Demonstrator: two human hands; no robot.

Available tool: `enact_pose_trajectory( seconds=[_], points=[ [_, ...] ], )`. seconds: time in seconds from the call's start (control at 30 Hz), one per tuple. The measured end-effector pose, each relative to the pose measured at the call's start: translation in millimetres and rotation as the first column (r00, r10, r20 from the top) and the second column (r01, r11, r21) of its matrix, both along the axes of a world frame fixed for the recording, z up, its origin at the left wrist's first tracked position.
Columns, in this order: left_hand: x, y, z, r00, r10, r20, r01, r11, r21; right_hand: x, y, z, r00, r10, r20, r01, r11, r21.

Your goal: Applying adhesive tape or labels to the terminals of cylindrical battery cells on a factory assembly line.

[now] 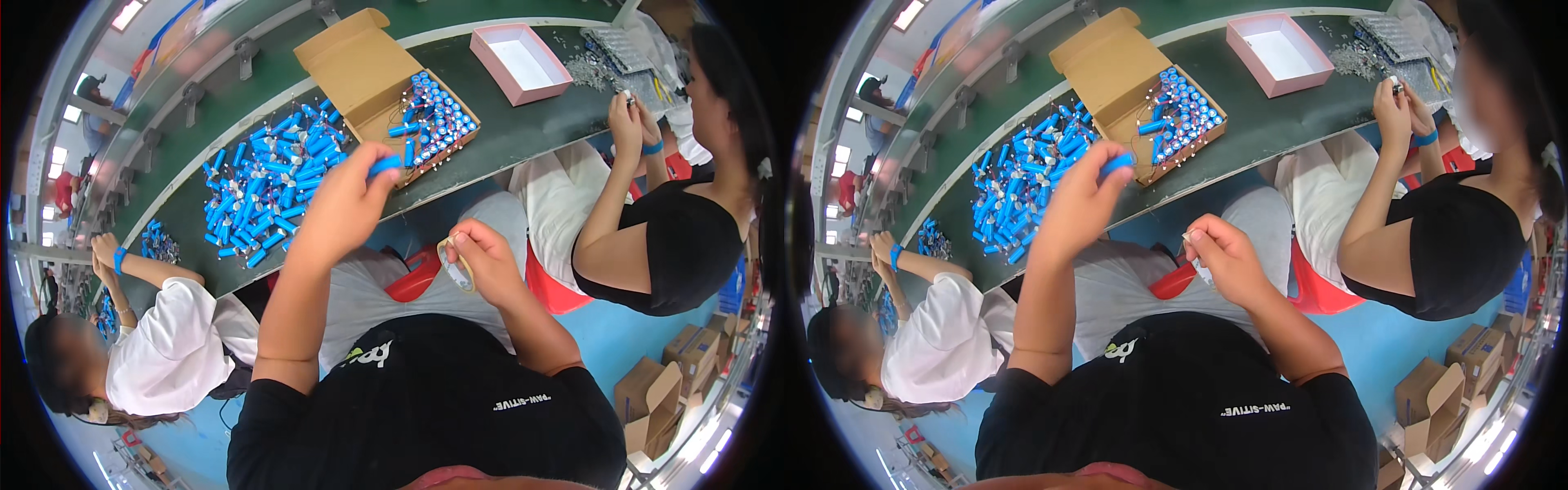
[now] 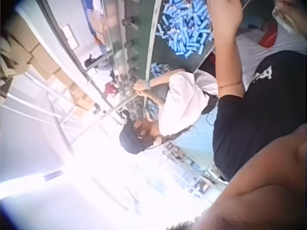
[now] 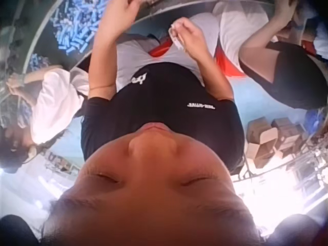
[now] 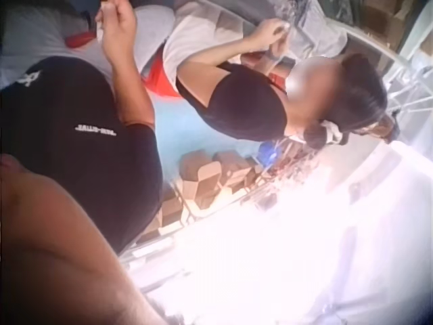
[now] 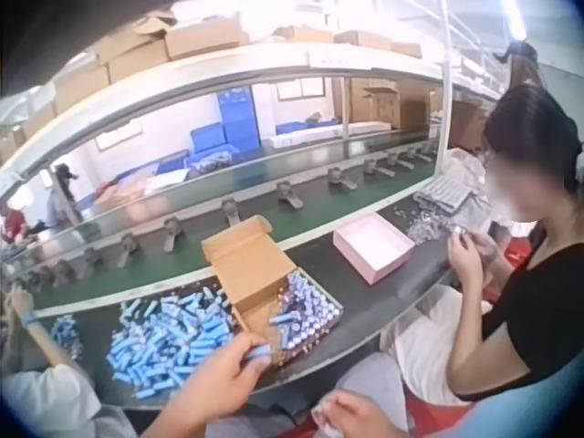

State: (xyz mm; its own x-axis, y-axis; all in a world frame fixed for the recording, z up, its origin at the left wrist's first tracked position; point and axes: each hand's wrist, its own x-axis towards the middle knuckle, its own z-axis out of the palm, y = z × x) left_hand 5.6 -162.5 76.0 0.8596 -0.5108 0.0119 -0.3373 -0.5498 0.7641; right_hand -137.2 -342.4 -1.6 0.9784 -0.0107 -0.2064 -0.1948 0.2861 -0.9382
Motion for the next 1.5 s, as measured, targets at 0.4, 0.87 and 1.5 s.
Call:
enact_pose_trajectory(
  seconds=[0.4,0.87,1.5],
  points=[
    [-61,6,-21,0.957,-0.239,0.163,0.264,0.952,-0.153,10,15,51,0.998,0.051,0.041,-0.05,0.999,-0.021],
    [-70,17,-21,0.955,-0.295,0.038,0.292,0.904,-0.311,8,21,54,0.993,0.116,-0.024,-0.114,0.991,0.076],
    [-73,18,-40,0.946,-0.223,0.235,0.295,0.891,-0.344,2,21,60,0.985,0.167,0.035,-0.164,0.984,-0.064]
  ],
)
